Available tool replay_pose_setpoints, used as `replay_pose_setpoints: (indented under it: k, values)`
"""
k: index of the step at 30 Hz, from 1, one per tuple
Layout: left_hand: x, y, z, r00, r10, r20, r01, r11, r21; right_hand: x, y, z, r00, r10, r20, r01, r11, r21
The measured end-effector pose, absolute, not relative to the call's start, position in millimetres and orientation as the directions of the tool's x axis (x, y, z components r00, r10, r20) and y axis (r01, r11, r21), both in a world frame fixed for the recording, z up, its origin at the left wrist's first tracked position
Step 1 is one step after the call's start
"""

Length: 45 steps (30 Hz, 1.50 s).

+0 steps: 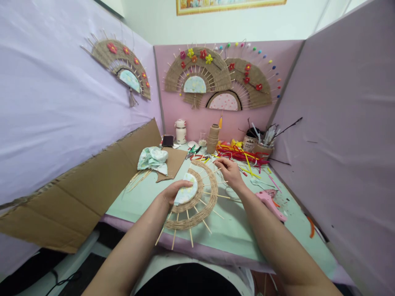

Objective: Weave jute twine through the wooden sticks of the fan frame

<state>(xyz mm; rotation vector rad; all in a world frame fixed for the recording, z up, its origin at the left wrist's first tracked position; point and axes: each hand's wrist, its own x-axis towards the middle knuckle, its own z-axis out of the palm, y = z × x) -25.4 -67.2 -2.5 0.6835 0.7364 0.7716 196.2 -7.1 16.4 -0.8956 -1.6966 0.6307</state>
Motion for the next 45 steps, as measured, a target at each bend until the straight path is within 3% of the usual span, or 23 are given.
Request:
replay_pose_setpoints:
  k: [4,10,17,26,33,36,39,41,45]
  values:
    - [-25.6,-68.0,-2.2,0.533,0.785,-0.316,-0.341,0.541,0.768,200.8,-6.1,20.6,-0.106,0.814,0.571,0.258,0.577,-0.775]
    - [-28.2,-67.2,-3.9,0.549,0.774,-0.316,-0.306,0.538,0.786,204.9,-0.5,20.3,-0.2,0.878,0.434,0.066,0.454,-0.889]
    - [-30.0,-68.7,-6.4,0.577,0.771,-0.27,-0.277,0.496,0.823,204.8,-1.7,19.3,-0.415,0.895,0.166,-0.132,0.121,-0.984]
    - [-22.9,-68.6,-9.6,0.571,0.773,-0.277,-0.235,0.477,0.847,190.0,-8.4,9.8,-0.517,0.854,-0.051,-0.074,-0.104,-0.992]
    - [-14.4,-70.6,-7.7,0.56,0.782,-0.274,-0.177,0.436,0.882,188.9,-6.1,4.3,-0.449,0.876,-0.177,0.089,-0.153,-0.984]
    - [-6.9,-66.3,-6.2,0.485,0.856,-0.181,-0.253,0.335,0.908,188.1,-7.7,5.7,-0.442,0.877,-0.186,0.1,-0.158,-0.982]
    - [1.7,-55.1,-5.0,0.296,0.953,-0.068,-0.386,0.184,0.904,186.3,-9.2,7.5,-0.454,0.871,-0.19,0.107,-0.158,-0.982]
    - [6.9,-46.2,-4.1,0.194,0.978,-0.071,-0.419,0.148,0.896,185.6,-9.0,7.5,-0.458,0.867,-0.198,0.117,-0.162,-0.98]
    - [14.6,-35.2,-0.6,0.212,0.973,-0.085,-0.45,0.175,0.876,187.3,-5.8,4.2,-0.46,0.862,-0.214,0.101,-0.188,-0.977]
